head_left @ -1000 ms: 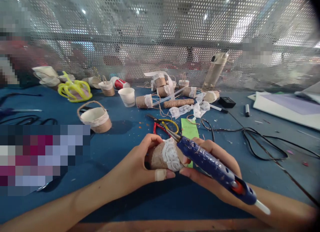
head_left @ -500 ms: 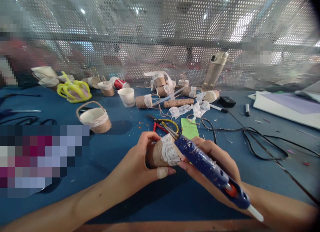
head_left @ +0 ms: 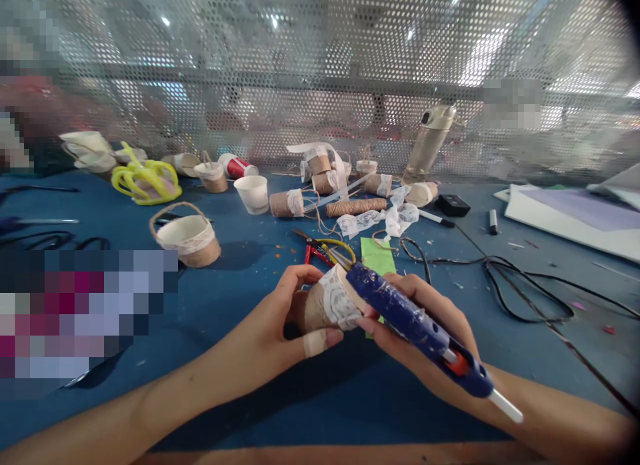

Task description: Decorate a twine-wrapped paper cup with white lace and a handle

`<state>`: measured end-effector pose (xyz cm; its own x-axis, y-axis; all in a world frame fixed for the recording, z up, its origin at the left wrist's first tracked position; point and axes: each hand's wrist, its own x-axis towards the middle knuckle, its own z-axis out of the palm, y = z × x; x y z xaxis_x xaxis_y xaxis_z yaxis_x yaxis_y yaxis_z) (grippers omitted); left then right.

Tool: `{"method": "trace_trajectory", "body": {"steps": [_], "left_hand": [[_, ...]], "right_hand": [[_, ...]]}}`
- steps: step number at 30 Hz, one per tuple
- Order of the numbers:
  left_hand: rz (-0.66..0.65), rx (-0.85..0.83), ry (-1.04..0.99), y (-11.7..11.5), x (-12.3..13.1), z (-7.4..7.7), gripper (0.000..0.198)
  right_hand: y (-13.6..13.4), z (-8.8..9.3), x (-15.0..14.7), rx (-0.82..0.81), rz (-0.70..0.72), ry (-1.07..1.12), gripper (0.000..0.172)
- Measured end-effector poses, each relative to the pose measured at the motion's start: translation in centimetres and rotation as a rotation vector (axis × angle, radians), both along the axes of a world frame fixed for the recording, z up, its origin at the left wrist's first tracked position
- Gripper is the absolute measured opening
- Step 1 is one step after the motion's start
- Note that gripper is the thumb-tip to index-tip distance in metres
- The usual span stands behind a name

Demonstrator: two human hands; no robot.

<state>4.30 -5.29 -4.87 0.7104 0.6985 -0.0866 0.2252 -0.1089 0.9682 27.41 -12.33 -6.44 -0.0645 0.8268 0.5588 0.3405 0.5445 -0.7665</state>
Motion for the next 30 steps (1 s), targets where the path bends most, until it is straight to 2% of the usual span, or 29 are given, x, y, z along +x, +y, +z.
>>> {"method": "trace_trajectory", "body": {"steps": [4,11,18,30], "left_hand": [[-0.002,-0.024,-0.018,-0.09,-0.12,0.04,0.05],[0.023,0.022,-0.01,-0.19,0.04,-0.09,0.049],[0.104,0.095,-0.022,-0.46,0.28,-0.29,0.054],[0.128,0.145,-0.015,-0.82,0.39,0.22,0.05]], "right_hand": [[-0.1,0.33,-0.17,0.036,0.02,0.025,0.033],[0.28,-0.21,-0.06,0.044,0.08,0.074,0.034],[0.15,-0.21,0.04,-0.007,0.051,0.032,0.03],[-0.06,-0.32,0.56,-0.024,0.018,-0.032,0.031]]}}
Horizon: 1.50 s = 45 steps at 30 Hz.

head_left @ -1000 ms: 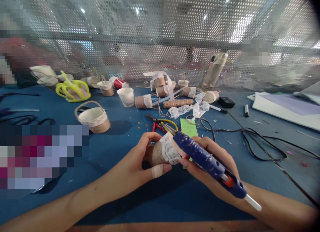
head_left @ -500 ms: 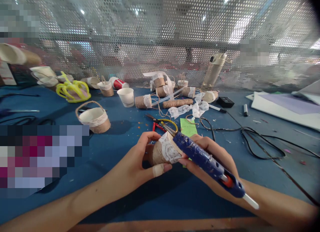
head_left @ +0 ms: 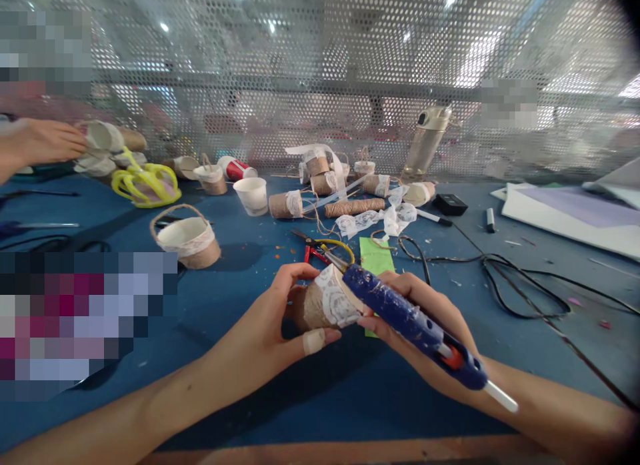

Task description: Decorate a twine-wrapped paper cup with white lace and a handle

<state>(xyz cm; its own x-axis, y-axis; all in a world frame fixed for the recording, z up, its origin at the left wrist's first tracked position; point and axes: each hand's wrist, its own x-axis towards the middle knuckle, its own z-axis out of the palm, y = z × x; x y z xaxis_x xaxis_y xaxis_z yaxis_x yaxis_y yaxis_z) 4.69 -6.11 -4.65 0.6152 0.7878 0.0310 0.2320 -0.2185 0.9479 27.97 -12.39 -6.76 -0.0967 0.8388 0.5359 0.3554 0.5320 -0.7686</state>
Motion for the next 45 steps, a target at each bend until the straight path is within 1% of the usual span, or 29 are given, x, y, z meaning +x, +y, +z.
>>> {"method": "trace_trajectory", "body": {"steps": [4,8,12,15,19,21,24,27,30,35,38,41,45], "left_hand": [[0.004,-0.013,0.001,0.0,0.0,0.1,0.051],[-0.003,-0.007,-0.023,0.0,0.0,0.0,0.05],[-0.001,-0.008,-0.018,0.0,0.0,-0.1,0.051],[-0.012,-0.048,-0.014,0.2,-0.2,-0.1,0.053],[-0.076,-0.165,-0.018,0.7,-0.5,0.0,0.052],[-0.091,-0.235,-0.077,0.9,-0.6,0.0,0.05],[-0.119,-0.296,-0.178,1.0,-0.5,0.0,0.047],[-0.133,-0.321,-0.199,0.9,-0.4,-0.1,0.049],[-0.141,-0.335,-0.196,0.9,-0.4,-0.2,0.049],[-0.141,-0.352,-0.236,0.9,-0.4,-0.5,0.046],[-0.144,-0.351,-0.217,1.0,-0.4,-0.5,0.048],[-0.136,-0.31,-0.16,1.0,-0.4,-0.4,0.047],[-0.125,-0.238,-0.086,0.8,-0.4,-0.2,0.048]], "right_hand": [[0.0,-0.1,0.0,-0.015,-0.008,0.003,0.029],[0.1,0.1,0.0,-0.015,0.039,0.022,0.029],[0.1,0.1,0.1,-0.058,0.058,0.02,0.027],[0.0,0.2,0.1,-0.068,0.067,0.021,0.027],[-0.1,0.9,-0.2,-0.003,0.026,0.051,0.023],[-0.1,1.3,-0.4,0.005,0.003,0.077,0.02],[0.1,1.5,-0.4,-0.011,-0.003,0.082,0.019],[0.2,1.3,-0.3,0.025,0.022,0.079,0.02],[0.2,0.9,-0.2,0.047,0.054,0.087,0.024],[0.2,0.4,0.0,0.008,-0.008,0.064,0.023],[0.3,0.3,0.1,0.036,0.009,0.064,0.027],[0.3,0.2,0.1,0.051,0.047,0.082,0.031],[0.3,0.0,0.1,0.035,0.088,0.121,0.033]]}}
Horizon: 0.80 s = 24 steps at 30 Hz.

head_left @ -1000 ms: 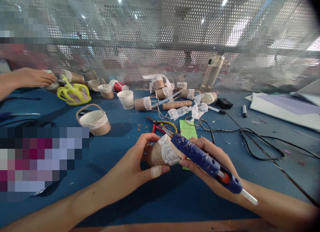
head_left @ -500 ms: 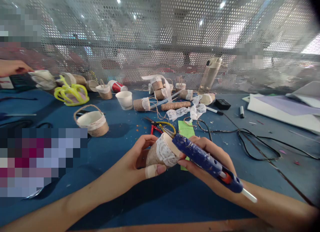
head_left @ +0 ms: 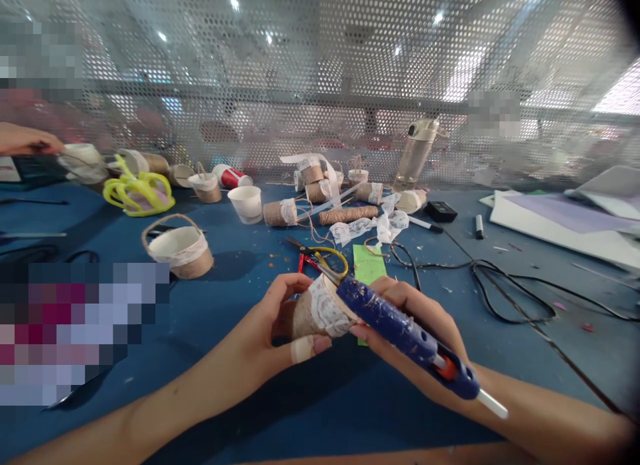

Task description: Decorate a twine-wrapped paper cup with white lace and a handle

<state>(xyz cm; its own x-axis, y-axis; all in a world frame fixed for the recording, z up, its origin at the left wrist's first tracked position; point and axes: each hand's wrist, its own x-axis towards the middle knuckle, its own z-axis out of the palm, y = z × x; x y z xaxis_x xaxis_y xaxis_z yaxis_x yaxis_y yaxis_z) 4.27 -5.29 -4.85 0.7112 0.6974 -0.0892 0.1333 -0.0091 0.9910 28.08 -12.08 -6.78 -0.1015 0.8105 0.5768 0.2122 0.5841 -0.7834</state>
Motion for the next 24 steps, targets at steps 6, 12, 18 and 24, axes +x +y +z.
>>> {"method": "trace_trajectory", "body": {"steps": [6,12,18,24], "left_hand": [[0.022,0.088,0.057,-0.24,-0.12,-0.02,0.053],[0.077,0.145,0.051,-0.16,0.02,-0.14,0.051],[0.171,0.121,0.051,-0.37,0.43,-0.14,0.054],[0.221,0.109,0.024,-0.77,0.84,-0.04,0.054]], "right_hand": [[0.24,0.1,0.07,-0.005,0.053,-0.029,0.037],[0.26,0.44,-0.36,-0.02,0.004,-0.03,0.035],[0.32,0.63,-0.47,-0.018,0.014,-0.018,0.028],[0.18,0.61,-0.31,-0.015,0.039,0.003,0.035]]}}
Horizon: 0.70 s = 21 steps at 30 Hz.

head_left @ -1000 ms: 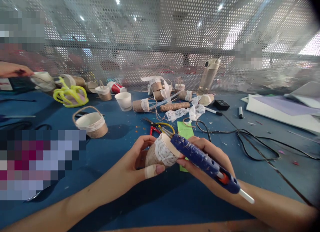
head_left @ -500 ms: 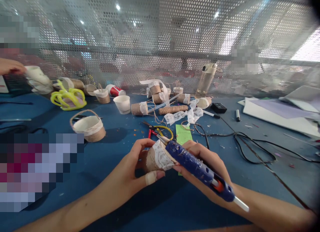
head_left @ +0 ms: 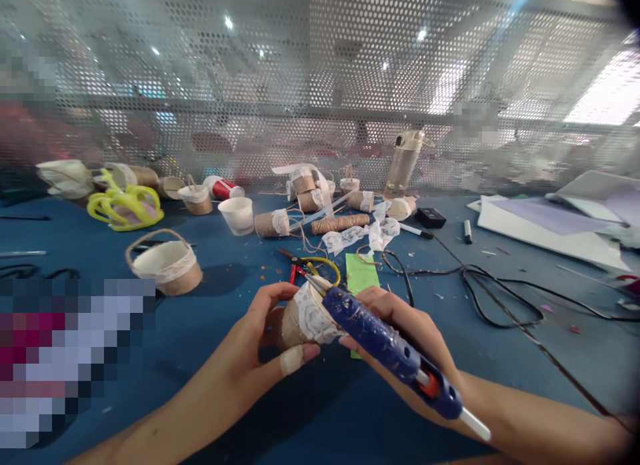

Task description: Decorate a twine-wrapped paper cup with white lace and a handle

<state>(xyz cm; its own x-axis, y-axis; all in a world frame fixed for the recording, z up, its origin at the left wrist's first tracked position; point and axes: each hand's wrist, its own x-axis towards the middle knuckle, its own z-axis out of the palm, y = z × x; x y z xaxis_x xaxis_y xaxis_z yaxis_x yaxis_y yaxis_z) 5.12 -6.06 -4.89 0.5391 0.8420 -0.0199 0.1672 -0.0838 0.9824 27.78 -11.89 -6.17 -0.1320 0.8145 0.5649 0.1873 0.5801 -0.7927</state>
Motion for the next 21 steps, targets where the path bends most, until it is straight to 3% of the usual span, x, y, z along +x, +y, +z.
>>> {"method": "trace_trajectory", "body": {"steps": [6,21], "left_hand": [[0.03,0.035,0.016,0.0,0.0,0.0,0.054],[-0.062,0.072,0.071,1.0,-1.0,-1.0,0.055]], "right_hand": [[-0.1,-0.1,-0.2,0.036,-0.098,-0.002,0.036],[0.4,-0.5,0.7,0.005,-0.036,-0.072,0.041]]}}
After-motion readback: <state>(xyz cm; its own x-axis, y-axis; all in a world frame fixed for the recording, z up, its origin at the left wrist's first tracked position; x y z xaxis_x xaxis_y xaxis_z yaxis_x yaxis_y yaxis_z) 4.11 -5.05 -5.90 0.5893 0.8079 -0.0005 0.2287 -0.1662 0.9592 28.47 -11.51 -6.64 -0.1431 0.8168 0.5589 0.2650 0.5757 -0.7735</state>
